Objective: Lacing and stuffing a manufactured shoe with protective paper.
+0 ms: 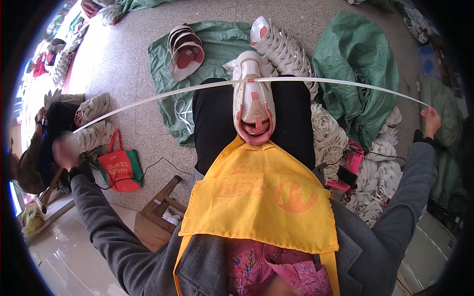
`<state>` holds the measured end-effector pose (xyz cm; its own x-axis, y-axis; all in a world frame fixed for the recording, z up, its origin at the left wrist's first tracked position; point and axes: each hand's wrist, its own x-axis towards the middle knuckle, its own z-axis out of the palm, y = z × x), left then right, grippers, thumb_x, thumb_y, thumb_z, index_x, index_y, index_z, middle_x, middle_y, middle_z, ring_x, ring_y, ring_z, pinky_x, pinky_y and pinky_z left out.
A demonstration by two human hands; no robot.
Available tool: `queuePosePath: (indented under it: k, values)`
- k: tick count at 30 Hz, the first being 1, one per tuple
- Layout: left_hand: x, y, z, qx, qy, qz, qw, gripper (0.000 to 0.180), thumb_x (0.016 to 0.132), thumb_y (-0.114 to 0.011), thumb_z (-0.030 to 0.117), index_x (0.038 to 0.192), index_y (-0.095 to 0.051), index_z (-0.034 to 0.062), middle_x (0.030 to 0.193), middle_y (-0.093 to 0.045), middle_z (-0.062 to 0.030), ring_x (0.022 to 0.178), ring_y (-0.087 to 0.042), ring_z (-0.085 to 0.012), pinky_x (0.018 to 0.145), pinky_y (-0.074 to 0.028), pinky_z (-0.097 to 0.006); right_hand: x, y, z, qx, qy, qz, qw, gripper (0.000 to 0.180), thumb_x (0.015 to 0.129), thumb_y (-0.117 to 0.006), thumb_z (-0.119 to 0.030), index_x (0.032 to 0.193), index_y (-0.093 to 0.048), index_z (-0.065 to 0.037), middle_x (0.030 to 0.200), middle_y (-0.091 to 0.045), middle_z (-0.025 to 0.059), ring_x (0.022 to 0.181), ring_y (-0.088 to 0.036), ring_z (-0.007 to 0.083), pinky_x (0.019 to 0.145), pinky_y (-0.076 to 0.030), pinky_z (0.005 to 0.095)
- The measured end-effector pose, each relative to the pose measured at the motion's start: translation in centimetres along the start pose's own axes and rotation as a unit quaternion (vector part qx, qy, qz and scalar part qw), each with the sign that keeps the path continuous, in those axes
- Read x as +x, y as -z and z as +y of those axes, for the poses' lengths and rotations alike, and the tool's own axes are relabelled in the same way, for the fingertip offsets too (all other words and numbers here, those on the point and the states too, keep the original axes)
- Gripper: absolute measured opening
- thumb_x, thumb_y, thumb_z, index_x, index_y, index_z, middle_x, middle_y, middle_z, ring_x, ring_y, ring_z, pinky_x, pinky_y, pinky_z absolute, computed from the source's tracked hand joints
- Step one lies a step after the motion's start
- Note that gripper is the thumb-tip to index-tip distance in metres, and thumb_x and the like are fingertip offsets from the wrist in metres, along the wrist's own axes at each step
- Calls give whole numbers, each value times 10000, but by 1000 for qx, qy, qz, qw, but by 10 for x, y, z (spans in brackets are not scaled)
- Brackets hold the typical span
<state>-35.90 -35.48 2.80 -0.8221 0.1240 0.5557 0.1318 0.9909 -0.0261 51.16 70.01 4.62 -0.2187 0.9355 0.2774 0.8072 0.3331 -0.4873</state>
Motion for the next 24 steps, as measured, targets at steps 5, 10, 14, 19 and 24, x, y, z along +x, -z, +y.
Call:
queuePosePath:
  k: [5, 10, 14, 19, 24]
  values:
    - [-85, -75, 51, -162, -24, -453, 876, 191, 829, -696, 210, 835, -711, 20, 695, -685, -189, 672, -723, -301, 636, -564, -427, -27, -33, 14, 103, -47, -180, 977, 258, 1007, -633, -200, 1060, -701, 43, 849, -729, 106, 717, -729, 194, 670, -613, 310]
    - [-154, 10, 209, -244, -107, -716, 646, 170, 871, -729, 169, 833, -696, 6, 772, -722, -41, 712, -658, -109, 619, -494, -283, -179, -147, -92, 270, -224, -456, 818, 225, 964, -692, -168, 1075, -708, 27, 901, -716, 59, 774, -685, 123, 718, -569, 250]
    - [-193, 69, 312, -459, -87, -688, 555, 151, 957, -678, 174, 875, -675, 48, 909, -729, -41, 831, -623, -83, 769, -477, -244, -265, -185, -235, 376, -232, -509, 739, 244, 954, -714, -168, 1103, -706, 26, 984, -714, 32, 816, -647, 69, 737, -533, 218]
    - [-228, 95, 378, -630, 66, -668, 389, 156, 1021, -608, 141, 914, -644, 33, 1072, -726, -111, 851, -630, -97, 825, -503, -237, -315, -202, -364, 321, -39, -570, 755, 203, 975, -691, -176, 1061, -733, 4, 782, -640, -19, 604, -538, 25, 531, -420, 181]
    - [-241, 106, 418, -642, 74, -655, 392, 154, 991, -644, 120, 865, -619, 36, 1062, -728, -110, 814, -609, -79, 787, -501, -235, -335, -235, -410, 201, 124, -491, 838, 204, 943, -705, -140, 1004, -730, 52, 782, -664, 22, 625, -616, 75, 519, -493, 235]
